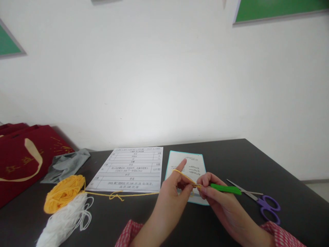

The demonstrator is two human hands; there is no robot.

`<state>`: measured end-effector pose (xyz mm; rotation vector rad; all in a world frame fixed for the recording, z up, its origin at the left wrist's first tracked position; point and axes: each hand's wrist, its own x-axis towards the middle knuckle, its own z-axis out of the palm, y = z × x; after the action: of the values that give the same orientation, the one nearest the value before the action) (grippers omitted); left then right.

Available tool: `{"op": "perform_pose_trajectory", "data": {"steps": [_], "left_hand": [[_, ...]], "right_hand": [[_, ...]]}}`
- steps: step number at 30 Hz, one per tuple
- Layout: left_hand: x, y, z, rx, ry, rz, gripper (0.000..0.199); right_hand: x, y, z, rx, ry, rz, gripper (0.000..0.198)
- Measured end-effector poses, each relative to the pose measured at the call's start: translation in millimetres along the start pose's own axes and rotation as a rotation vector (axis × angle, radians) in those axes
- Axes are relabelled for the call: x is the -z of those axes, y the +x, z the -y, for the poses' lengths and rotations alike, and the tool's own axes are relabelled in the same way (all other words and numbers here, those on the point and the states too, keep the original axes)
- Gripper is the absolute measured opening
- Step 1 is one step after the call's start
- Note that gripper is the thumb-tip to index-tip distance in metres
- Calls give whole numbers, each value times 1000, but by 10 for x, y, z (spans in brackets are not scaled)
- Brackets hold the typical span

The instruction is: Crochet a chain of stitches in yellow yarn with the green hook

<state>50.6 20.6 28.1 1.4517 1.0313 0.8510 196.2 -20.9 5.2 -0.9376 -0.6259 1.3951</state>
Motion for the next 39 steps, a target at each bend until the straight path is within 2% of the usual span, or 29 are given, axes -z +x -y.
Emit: {"op": "perform_pose_trajectory", "data": {"steps": [12,18,21,24,27,30,33,36,39], "left_hand": [[-156,-73,153,-81,169,-155,50],[-142,33,169,-82,142,-152,43],[83,105,57,-65,89,-33,42],[485,101,-153,-47,2,170,22],[936,9,-367,-16,-78,286,31],[1286,-91,-491,-11,-123,202,40],[1440,-124,-531,50,-26,89,44],[1346,-90,-586,44,144,-63,42],[1032,-42,-719,-86,216,-126,46]], "right_hand": [[-14,-35,-84,-117,106,38,26],[-24,-9,-96,-81,89,43,28],[-39,31,25,-27,44,70,26],[-70,50,292,27,-11,129,24],[-125,31,654,81,-76,209,22],[-208,-15,995,129,-155,291,18],[-305,-67,1219,195,-229,343,15],[-387,-108,1312,260,-277,367,16],[-423,-132,1329,301,-333,415,17]]}}
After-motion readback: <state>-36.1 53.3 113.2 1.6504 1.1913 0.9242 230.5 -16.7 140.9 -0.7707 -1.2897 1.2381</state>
